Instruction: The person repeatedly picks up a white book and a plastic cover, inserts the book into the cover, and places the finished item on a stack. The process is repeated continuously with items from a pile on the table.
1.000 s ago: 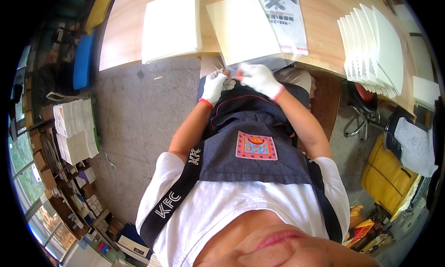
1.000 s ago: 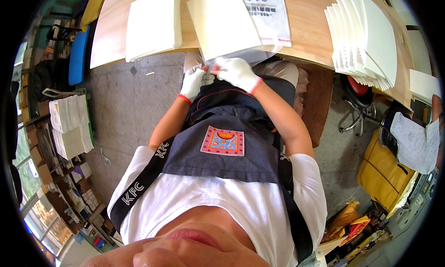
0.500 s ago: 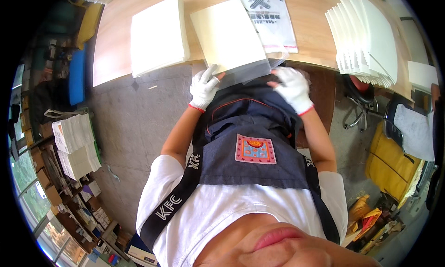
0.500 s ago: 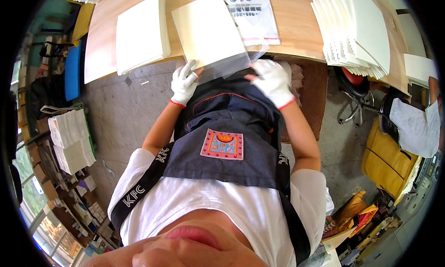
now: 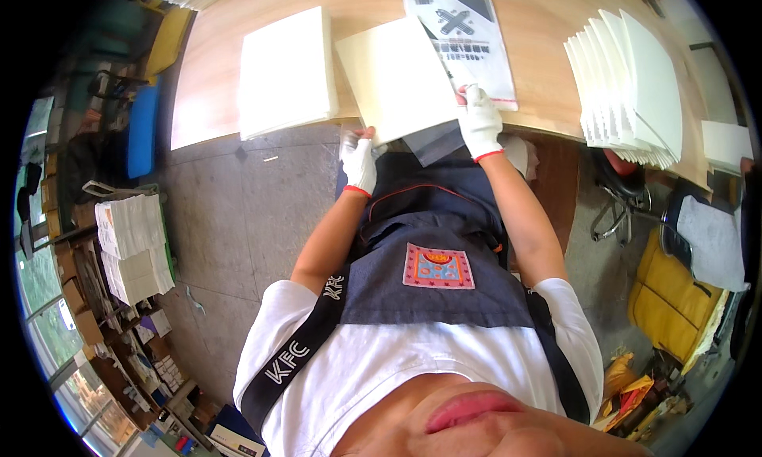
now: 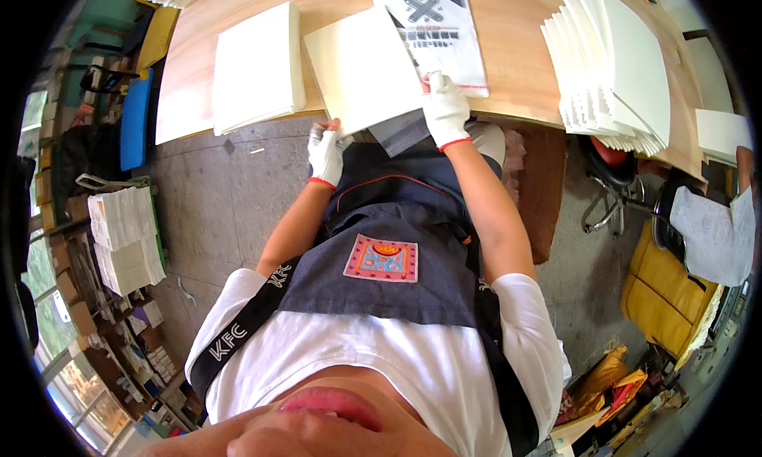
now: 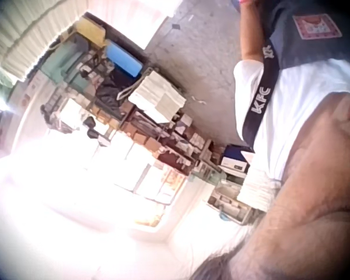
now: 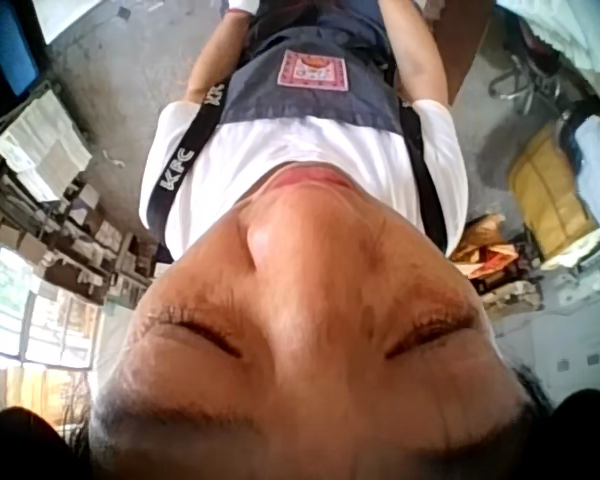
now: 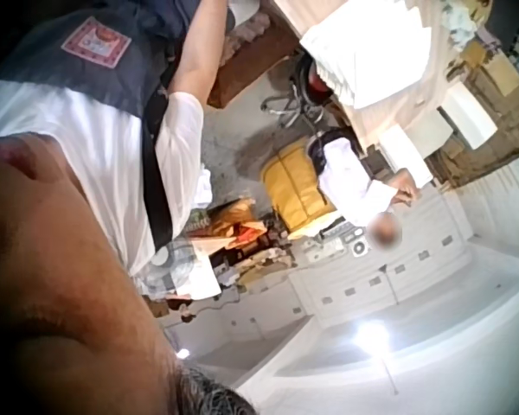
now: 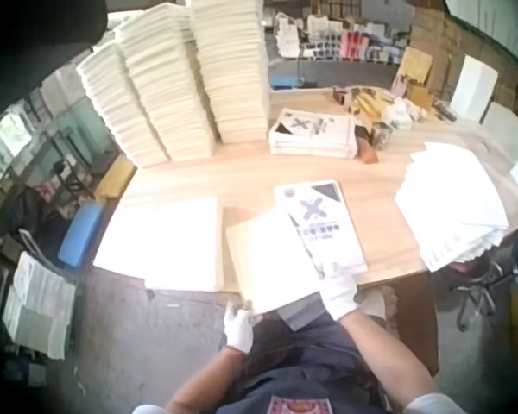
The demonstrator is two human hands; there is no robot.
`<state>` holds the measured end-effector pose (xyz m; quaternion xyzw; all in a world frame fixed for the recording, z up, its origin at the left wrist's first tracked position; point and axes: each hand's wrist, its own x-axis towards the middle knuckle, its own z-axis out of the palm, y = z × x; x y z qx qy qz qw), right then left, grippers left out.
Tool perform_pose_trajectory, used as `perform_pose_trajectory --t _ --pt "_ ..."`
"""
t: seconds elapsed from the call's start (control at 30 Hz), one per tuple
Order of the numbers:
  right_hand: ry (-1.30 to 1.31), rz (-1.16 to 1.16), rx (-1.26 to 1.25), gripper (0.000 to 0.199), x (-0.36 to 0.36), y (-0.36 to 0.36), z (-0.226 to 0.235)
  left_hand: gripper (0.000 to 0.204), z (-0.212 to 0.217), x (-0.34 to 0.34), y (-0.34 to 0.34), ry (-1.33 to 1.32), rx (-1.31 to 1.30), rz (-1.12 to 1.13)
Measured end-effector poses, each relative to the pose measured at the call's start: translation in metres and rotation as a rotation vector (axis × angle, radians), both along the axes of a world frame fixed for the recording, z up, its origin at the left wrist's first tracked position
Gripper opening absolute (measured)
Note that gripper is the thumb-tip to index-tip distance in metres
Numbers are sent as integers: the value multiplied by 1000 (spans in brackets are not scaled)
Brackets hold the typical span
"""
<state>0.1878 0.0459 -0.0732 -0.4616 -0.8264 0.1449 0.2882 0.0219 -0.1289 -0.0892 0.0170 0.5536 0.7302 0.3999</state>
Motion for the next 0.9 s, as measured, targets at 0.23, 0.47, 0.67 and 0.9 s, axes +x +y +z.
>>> perform_pose_trajectory --t 0.23,0.47,0.67,0.9 --pt "-154 145 -266 23 19 10 35 23 52 -12 9 290 146 -230" --pt "630 375 -1168 21 -44 0 40 31 131 -74 -27 757 -68 -53" --pt "259 574 -967 28 -159 -43 85 33 111 -187 -62 990 -406 94" --pt "131 420 -1008 38 -182 -53 59 46 69 -198 -64 794 -383 117"
